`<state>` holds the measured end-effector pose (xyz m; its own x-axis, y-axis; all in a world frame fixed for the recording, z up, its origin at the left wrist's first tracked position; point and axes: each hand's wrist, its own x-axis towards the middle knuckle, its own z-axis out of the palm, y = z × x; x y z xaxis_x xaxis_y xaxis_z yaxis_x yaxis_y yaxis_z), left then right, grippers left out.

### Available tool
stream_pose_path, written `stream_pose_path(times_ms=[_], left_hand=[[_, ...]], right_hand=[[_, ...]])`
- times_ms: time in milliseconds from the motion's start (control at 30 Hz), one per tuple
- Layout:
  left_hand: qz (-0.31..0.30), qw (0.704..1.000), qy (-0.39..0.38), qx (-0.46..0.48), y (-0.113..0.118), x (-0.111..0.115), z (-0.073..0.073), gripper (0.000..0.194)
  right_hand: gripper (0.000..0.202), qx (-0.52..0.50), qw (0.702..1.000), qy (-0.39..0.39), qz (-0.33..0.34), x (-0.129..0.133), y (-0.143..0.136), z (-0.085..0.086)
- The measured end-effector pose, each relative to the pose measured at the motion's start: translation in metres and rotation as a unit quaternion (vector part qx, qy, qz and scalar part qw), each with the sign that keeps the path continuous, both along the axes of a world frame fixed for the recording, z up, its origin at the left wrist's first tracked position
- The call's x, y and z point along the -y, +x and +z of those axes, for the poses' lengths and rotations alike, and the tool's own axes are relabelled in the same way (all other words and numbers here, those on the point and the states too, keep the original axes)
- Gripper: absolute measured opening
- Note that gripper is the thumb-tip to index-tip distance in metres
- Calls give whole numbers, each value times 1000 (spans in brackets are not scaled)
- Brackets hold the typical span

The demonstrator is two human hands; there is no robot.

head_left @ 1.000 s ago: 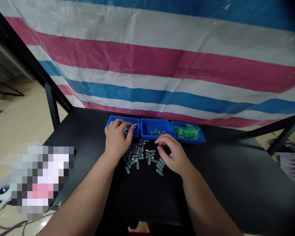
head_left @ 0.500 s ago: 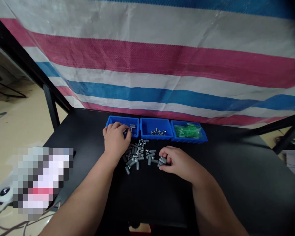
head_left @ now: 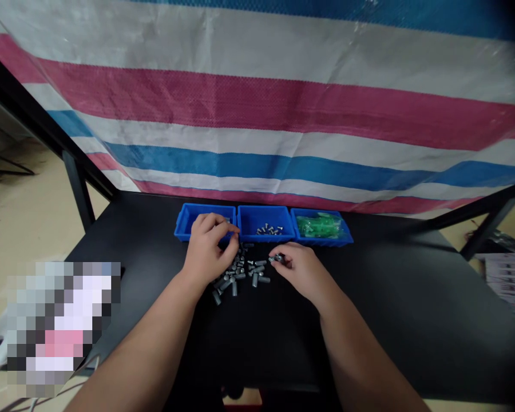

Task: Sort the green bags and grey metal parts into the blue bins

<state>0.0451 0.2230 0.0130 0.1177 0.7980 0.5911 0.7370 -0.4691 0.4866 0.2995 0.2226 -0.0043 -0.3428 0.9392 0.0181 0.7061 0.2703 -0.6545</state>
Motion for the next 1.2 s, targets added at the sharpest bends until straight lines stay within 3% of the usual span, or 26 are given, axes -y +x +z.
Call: stream_pose_path(times_ms=[133, 233, 400, 500, 600, 733, 867, 967, 1067, 1133, 1200], left_hand=[[-42, 999, 3, 6, 1, 1, 1, 14], [-107, 994, -12, 11, 1, 2, 3, 15], [-211, 976, -45, 11, 4, 4, 4, 28], [-262, 963, -63, 28, 8, 4, 0, 34], [-275, 957, -82, 45, 11, 4, -6, 26], [-245, 965, -82, 48, 13, 6, -8, 21], [-187, 980, -39, 59, 8, 7, -1, 13], [-30, 998, -12, 48, -4, 3, 6, 11], [154, 987, -32, 19, -18, -3, 8, 9], [215, 975, -59, 2, -26, -7, 5, 9], [226, 970, -86, -12, -30, -9, 1, 9]], right_hand=[[13, -45, 999, 17, -25, -3, 1, -6], [14, -156, 985, -33, -72, -4, -4, -6], [32, -383, 903, -164, -101, -1, -19, 2], [35, -445, 859, -229, -107, 2, -28, 2], [36, -473, 827, -284, -108, 5, -36, 0], [36, -500, 801, -304, -125, 5, -41, 0], [34, -490, 807, -306, -123, 3, -36, 3], [29, -461, 827, -295, -129, 2, -30, 8], [27, -434, 846, -287, -117, 1, -25, 11], [30, -420, 857, -281, -105, 1, -23, 12], [30, -409, 864, -273, -105, 1, -23, 12]])
